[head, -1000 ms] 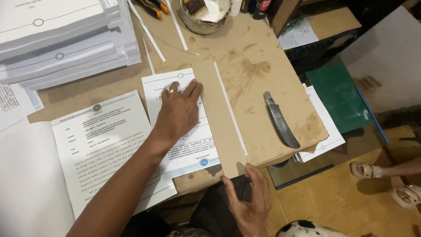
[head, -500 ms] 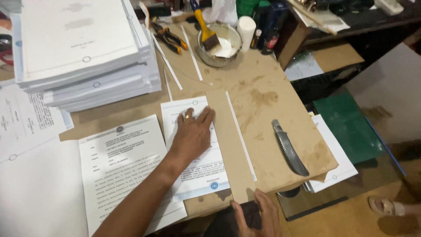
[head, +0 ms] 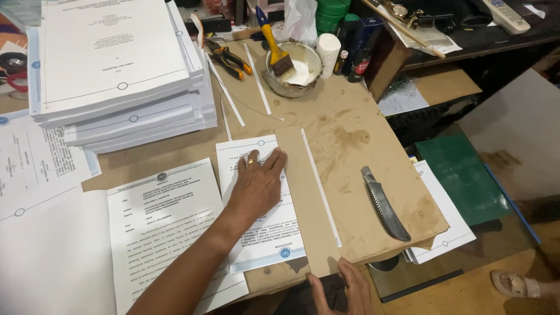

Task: Manually binding and organizing printed documents by aligning pages, folding, and trimming with a utility knife.

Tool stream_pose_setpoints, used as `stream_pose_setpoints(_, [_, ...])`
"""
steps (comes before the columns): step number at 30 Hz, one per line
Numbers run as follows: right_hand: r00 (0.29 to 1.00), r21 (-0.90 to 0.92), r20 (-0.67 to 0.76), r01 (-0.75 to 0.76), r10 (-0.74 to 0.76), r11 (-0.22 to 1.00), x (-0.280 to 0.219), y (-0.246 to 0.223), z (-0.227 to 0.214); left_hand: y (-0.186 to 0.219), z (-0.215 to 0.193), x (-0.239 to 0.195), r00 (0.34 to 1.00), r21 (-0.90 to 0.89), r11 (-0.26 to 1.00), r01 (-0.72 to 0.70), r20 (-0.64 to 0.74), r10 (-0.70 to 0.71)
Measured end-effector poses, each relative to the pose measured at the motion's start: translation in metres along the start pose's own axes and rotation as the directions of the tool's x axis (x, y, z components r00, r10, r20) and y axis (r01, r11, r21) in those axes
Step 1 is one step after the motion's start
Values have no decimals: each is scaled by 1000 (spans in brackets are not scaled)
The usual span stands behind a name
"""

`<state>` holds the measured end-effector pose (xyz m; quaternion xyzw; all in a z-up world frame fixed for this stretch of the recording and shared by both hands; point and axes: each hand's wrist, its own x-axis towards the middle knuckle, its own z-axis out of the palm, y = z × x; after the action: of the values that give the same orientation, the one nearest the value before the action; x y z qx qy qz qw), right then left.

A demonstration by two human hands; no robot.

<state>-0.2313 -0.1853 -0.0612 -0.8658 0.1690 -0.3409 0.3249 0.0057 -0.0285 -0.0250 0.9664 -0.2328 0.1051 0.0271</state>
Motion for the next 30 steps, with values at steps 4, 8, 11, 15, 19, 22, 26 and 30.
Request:
stream_pose_setpoints(4, [1000, -3, -10, -20, 20, 1000, 1, -5, 0, 1, -8, 0, 999, -6, 1000, -25, -47, 25])
stream_pose_setpoints(8, [987, 25, -88, 137, -135, 990, 11, -13, -2, 12, -47, 7, 983, -131, 990, 54, 183, -29])
stream_pose_setpoints(11, [960, -14, -79, 268, -269, 963, 21, -15, -12, 26, -92, 13, 861, -172, 973, 154, 506, -47])
stream_pose_setpoints(15, [955, -42, 99, 285, -280, 958, 20, -11, -23, 33, -104, 20, 748, -72, 985, 156, 660, -70])
stream_pose_setpoints(19, [958, 50, 92, 268, -272, 962, 22, -21, -25, 27, -95, 16, 822, -124, 983, 138, 568, -44])
stream_pose_setpoints(22, [966, 44, 75, 243, -246, 969, 21, -24, -24, 27, -96, 17, 797, -138, 978, 154, 603, -40])
stream_pose_setpoints(26, [969, 38, 89, 227, -229, 973, 21, -27, -26, 27, -95, 17, 817, -133, 981, 141, 575, -39])
stream_pose_setpoints(30, [966, 33, 68, 249, -251, 968, 21, -25, -24, 27, -97, 17, 818, -139, 980, 145, 574, -39])
